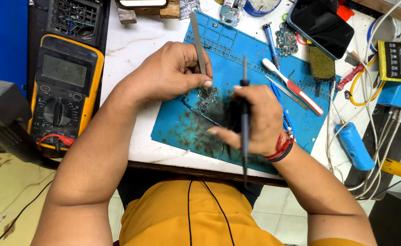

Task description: The person solders components on a disassembled phone motherboard held on a blue silicone mat, using a soldering iron in one hand while steadying the board with a metal tool in the other. They reposition the board, work on different sections, and briefly handle a smartphone placed on the bench before resuming soldering.

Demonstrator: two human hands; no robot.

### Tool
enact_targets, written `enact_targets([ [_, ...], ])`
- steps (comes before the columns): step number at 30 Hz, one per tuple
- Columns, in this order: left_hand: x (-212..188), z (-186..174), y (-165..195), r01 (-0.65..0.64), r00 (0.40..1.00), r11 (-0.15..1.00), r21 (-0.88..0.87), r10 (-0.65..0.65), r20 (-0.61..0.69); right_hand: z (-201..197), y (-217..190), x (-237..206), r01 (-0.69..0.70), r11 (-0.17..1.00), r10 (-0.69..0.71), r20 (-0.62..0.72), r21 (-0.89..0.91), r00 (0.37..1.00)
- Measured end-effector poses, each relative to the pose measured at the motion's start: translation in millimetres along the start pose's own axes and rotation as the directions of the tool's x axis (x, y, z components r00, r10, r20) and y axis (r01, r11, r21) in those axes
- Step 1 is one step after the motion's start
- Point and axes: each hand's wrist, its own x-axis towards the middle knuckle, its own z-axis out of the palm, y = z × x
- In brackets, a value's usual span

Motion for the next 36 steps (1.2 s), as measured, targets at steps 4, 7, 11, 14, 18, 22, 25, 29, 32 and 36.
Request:
enact_targets([
  [4, -2, 0, -1, 0.002, 1.0, 1.0, -0.009, -0.002, -0.007, -3, 5, 7, 0.104, 0.995, -0.1, 0.155, -0.015, 0.983],
  [7, -1, 0, -2, -0.061, 0.998, 0.996, -0.071, 0.062, 0.023, -12, 14, 11, 0.112, 0.993, -0.104, 0.167, -0.038, 0.98],
  [11, -1, -1, 0, -0.02, 0.999, 0.999, -0.048, 0.021, 0.026, -23, 24, 11, 0.092, 0.978, -0.073, 0.109, -0.185, 0.991],
  [14, -2, -1, 1, 0.005, 1.0, 1.0, -0.002, -0.005, 0.016, -21, 26, 9, 0.028, 0.962, -0.015, 0.049, -0.271, 0.999],
  [18, -2, -1, 2, 0.007, 1.0, 1.0, 0.003, -0.007, 0.013, -11, 25, 6, 0.005, 0.943, -0.014, -0.025, -0.334, 1.0],
  [22, -2, 0, 1, 0.003, 1.0, 1.0, -0.018, -0.003, 0.02, -10, 25, 1, -0.011, 0.966, -0.006, -0.065, -0.257, 0.998],
  [25, -2, -2, 2, -0.072, 0.997, 0.99, -0.118, 0.076, 0.028, -5, 24, -5, -0.037, 0.997, 0.027, -0.14, -0.07, 0.99],
  [29, -2, -2, 4, 0.086, 0.996, 0.987, -0.132, -0.084, 0.019, 0, 22, -13, -0.099, 0.991, 0.112, -0.157, 0.092, 0.981],
  [32, -2, -2, 5, 0.068, 0.998, 0.994, -0.08, -0.069, -0.004, 3, 23, -17, -0.079, 0.99, 0.101, -0.199, 0.119, 0.975],
  [36, -1, -1, 3, -0.002, 1.0, 1.0, -0.026, 0.001, -0.017, 1, 23, -18, -0.017, 0.987, 0.042, -0.152, 0.162, 0.987],
])
